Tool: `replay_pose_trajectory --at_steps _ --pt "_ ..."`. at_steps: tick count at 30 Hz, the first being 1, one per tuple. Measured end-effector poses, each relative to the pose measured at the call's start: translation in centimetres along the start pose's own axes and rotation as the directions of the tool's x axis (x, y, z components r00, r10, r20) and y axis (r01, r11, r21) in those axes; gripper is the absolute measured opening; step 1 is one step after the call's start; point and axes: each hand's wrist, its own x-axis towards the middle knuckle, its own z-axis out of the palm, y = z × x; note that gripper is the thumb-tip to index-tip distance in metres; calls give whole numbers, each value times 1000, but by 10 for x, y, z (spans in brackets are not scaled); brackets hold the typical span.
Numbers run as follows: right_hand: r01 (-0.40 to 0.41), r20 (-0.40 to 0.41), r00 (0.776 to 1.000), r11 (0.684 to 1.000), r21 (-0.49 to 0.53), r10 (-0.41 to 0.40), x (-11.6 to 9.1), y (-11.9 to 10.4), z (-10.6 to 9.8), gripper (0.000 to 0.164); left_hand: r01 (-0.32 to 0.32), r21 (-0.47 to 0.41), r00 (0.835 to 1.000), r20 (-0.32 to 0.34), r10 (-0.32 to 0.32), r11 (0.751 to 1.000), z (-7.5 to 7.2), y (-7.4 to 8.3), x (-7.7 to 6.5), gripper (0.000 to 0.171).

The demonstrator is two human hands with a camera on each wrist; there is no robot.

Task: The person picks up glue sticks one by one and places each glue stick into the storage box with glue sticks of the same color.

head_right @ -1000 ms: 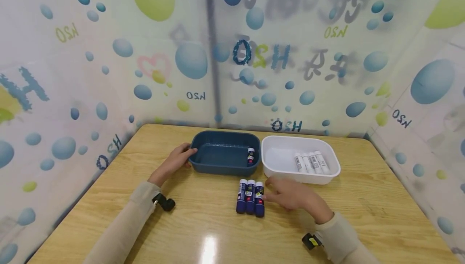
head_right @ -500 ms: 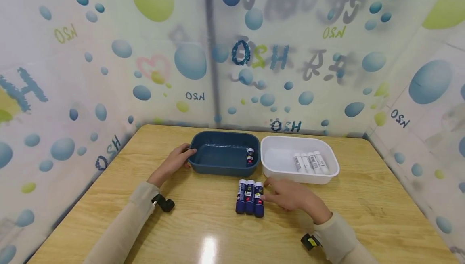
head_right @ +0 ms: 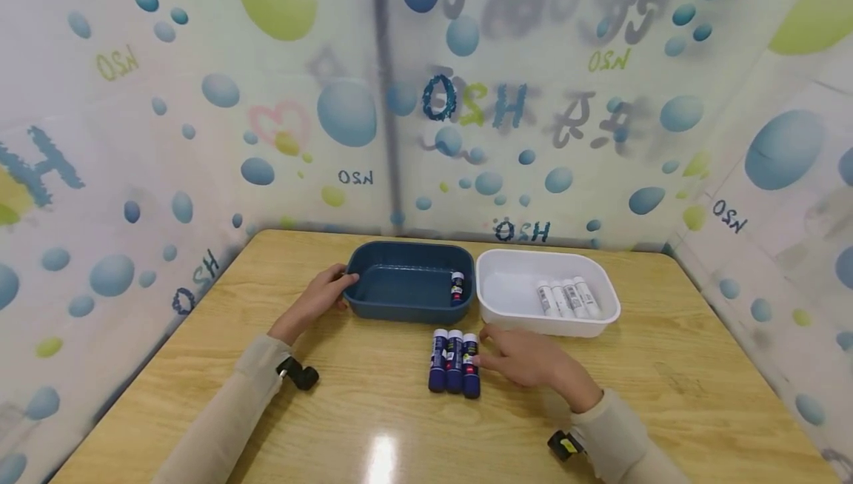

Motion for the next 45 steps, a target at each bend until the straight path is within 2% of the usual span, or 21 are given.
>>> replay_pose_trajectory --at_steps 4,7,10,13,16,19,23,26,32,36,39,45 --pt "-35 -22 999 999 -13 34 1 -3 1 60 -1 0 1000 -6 1 1000 0 0 -1 54" --pt "-65 -7 998 998 9 65 0 -3 -1 62 1 1 1000 -7 -1 1000 0 0 -1 53" --pt "-90 19 996 996 26 89 -3 -2 -4 56 -1 3 1000 -7 1 1000 0 1 -2 54" --pt "-70 32 997 997 37 69 -4 -3 -5 49 -5 3 1000 -4 5 1000 -1 0 -2 54" --pt "-44 25 999 998 49 43 -3 -5 -4 41 -6 1 1000 1 6 1000 -1 0 -1 55" --pt "-51 8 999 997 59 51 -2 -8 -2 42 -4 -3 1000 0 4 1000 -1 -1 0 55" --pt "-95 -43 995 995 -14 94 0 -11 3 52 1 -7 1000 -4 -1 1000 -1 -1 0 54" --pt "-117 -61 992 992 -38 114 1 -12 5 50 3 -3 1000 -4 -3 1000 -1 -2 1 54" --pt "-110 -31 993 994 28 111 -2 -11 5 42 4 -6 1000 7 -4 1000 -1 -1 0 57" --pt "-142 -28 989 989 32 143 0 -14 5 53 -2 -5 1000 10 2 1000 -2 -2 0 58" --pt "-136 -30 990 990 46 137 0 -13 5 62 -5 1 1000 12 5 1000 -2 -2 0 58" --pt "-141 9 990 982 124 141 -2 -8 2 60 14 -1 1000 6 -14 1000 -1 -1 0 56"
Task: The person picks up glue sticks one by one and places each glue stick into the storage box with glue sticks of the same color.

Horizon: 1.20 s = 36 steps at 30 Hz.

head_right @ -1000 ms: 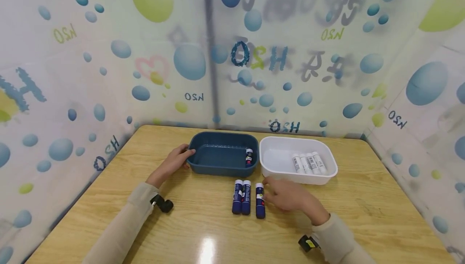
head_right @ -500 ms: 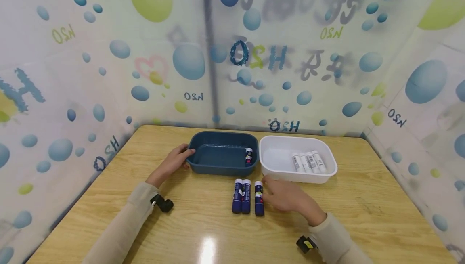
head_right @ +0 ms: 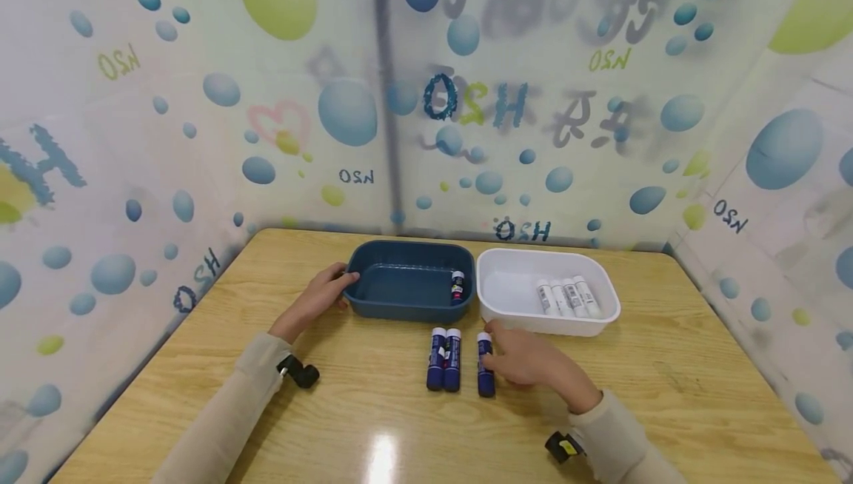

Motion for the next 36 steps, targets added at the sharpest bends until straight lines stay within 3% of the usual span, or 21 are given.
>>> replay_pose_trajectory --at_steps 7,17,28,36 --pt "-32 -14 999 999 -38 32 1 -1 0 75 11 -1 1000 -7 -11 1000 1 2 0 55" --pt "-106 13 994 994 40 106 1 -7 2 53 10 -4 1000 -4 -10 1000 1 1 -1 54" --pt "45 47 998 995 88 -50 -5 -9 -5 51 10 -10 1000 -4 -10 1000 1 0 -3 54" --pt "63 2 998 995 81 -63 -8 -13 -14 50 4 -8 1000 2 -4 1000 1 2 -4 55"
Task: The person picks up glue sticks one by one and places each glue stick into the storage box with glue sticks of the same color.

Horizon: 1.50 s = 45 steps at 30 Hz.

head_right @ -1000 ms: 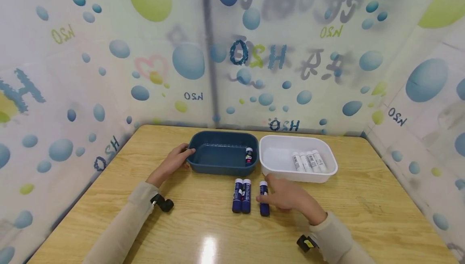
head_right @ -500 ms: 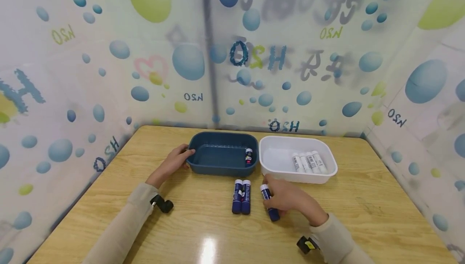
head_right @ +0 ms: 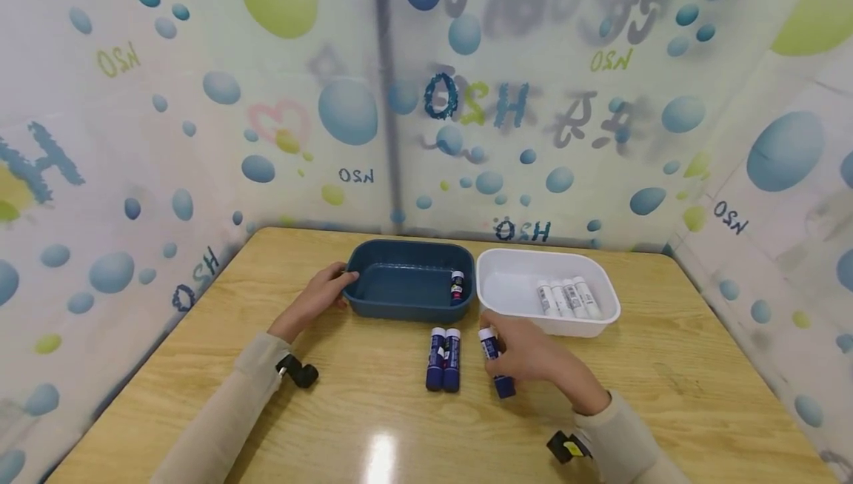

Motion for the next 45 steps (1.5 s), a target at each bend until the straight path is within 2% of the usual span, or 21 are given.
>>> replay_pose_trajectory --at_steps 12,18,32,45 --pt "11 -6 1000 1000 -6 -11 -3 -6 -10 45 -11 -5 1000 0 11 1000 -1 -2 1 54" --pt "10 -21 1000 1000 -7 -10 0 -13 -14 49 -14 -8 1000 3 14 1000 0 -3 0 52" --pt "83 -63 994 995 -49 -86 10 -36 -37 46 -22 22 999 45 21 1000 -1 0 2 53" --pt "119 -93 987 986 -118 -131 15 -56 -58 46 -13 38 999 43 11 999 -1 2 0 54"
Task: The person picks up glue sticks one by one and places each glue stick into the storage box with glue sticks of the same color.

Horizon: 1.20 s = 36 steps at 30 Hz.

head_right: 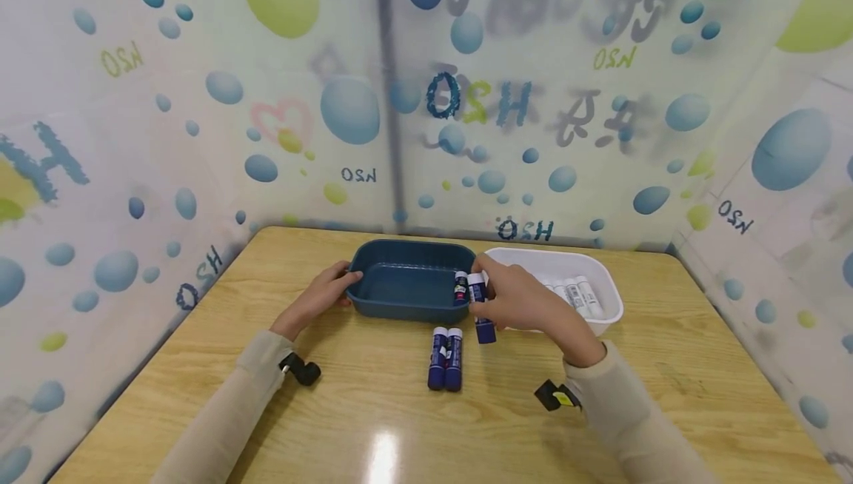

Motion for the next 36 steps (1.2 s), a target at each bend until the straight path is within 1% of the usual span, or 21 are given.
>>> replay_pose_trajectory --at_steps 4,11,18,24,30,36 --pt "-1 -8 1000 1000 -23 1 4 -7 -8 48 3 -4 1000 -4 -3 1000 1 -1 2 54" --pt "31 -7 1000 999 -19 -31 15 -21 -19 52 -5 1 1000 -16 5 1000 2 -3 4 54" --pt "48 5 999 999 -14 -48 32 -30 -31 45 7 -11 1000 -18 -7 1000 0 -3 2 55" --pt "32 33 999 999 16 -33 44 -32 -38 40 -4 -1 1000 -19 4 1000 1 -3 3 53" --pt "33 33 999 999 40 -34 54 -34 -42 40 -9 19 1000 -17 9 1000 0 -3 2 54" --pt "6 48 999 999 45 -8 70 -36 -48 40 -14 11 1000 -18 14 1000 0 -2 0 53"
